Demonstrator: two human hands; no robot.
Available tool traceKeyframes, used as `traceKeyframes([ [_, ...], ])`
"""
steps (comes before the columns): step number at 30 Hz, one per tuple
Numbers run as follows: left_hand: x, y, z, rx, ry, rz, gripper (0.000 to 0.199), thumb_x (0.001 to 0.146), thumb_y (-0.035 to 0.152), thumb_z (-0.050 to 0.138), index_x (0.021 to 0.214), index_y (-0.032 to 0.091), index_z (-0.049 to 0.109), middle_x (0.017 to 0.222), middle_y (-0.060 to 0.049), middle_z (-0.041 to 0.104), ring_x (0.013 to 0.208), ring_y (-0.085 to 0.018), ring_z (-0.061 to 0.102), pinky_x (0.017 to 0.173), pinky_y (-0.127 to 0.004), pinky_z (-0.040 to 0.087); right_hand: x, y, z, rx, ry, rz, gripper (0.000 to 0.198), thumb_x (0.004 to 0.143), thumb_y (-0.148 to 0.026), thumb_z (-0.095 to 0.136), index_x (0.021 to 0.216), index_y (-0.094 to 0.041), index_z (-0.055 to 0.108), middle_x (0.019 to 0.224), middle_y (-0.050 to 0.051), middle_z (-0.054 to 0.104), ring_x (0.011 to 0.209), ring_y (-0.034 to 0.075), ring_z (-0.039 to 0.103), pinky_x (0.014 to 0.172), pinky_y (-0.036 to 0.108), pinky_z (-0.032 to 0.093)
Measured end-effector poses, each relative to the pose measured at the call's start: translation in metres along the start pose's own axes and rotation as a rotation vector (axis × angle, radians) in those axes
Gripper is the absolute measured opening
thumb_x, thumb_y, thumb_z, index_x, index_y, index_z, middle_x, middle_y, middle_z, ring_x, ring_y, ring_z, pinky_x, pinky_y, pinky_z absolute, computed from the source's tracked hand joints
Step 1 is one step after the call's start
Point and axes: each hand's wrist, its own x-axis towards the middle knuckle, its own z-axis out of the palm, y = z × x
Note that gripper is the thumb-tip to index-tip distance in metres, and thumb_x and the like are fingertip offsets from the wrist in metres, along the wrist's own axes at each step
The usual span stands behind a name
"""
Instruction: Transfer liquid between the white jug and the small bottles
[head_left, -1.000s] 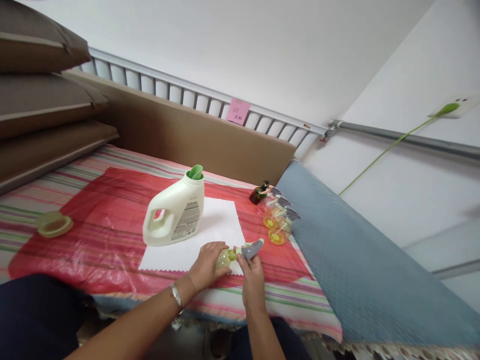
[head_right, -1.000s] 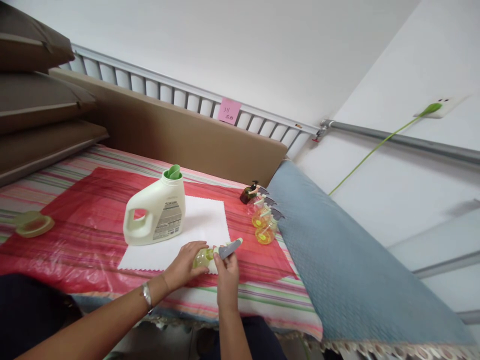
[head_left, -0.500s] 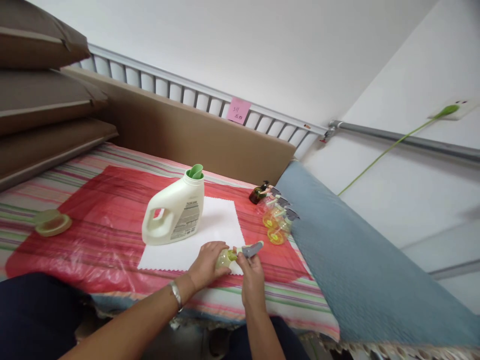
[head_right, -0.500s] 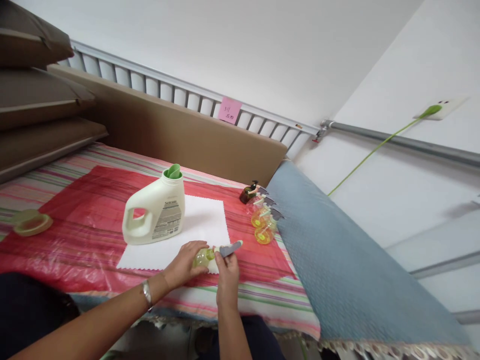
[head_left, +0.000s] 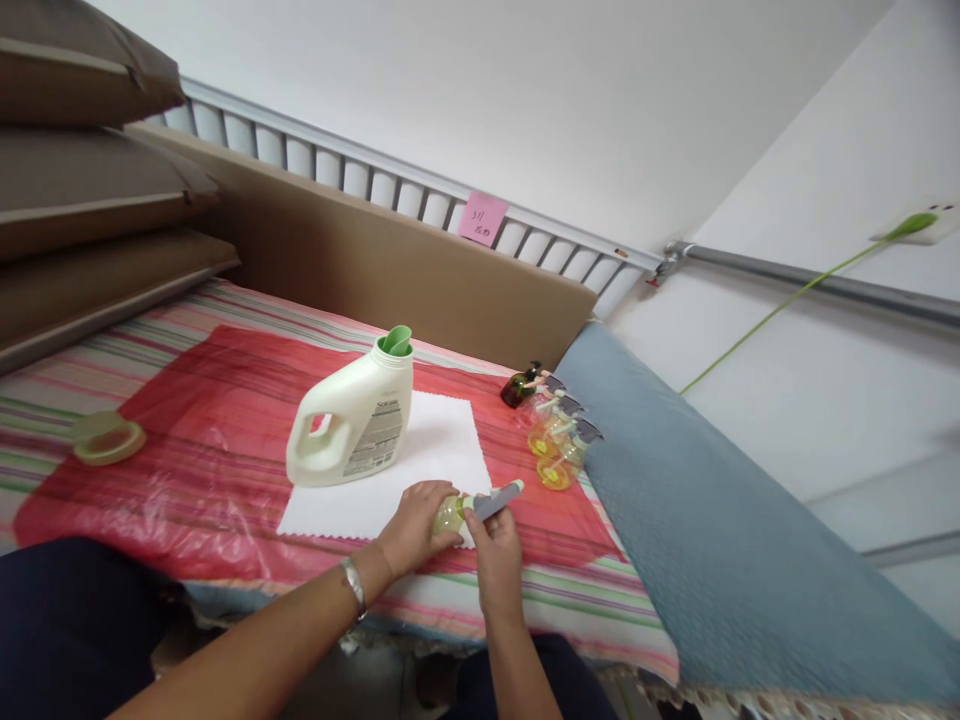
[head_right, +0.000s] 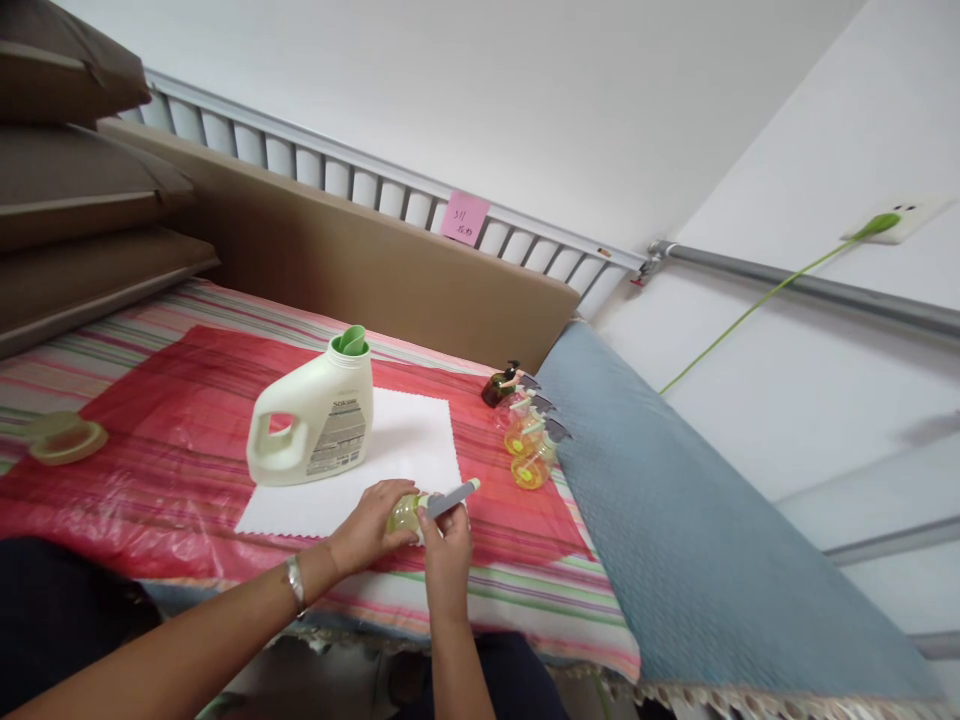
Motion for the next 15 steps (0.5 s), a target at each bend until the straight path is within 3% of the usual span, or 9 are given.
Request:
traceKeyframes([
  [15, -0.001, -0.001, -0.001, 0.003, -0.019, -0.018, 0.058, 0.063, 0.025, 0.075, 0.116, 0.021, 0.051, 0.120, -0.010, 0.057, 0.111, -0.028, 0.051, 0.097, -0.046, 0.037, 0.007, 0.013, 0.004, -0.100, -0.001, -0.054, 0.040, 0.065, -0.035, 0.070, 0.098, -0.016, 0.057, 0.101, 0.008, 0.066, 0.096, 0.023, 0.060, 0.088, 0.040, 0.044],
])
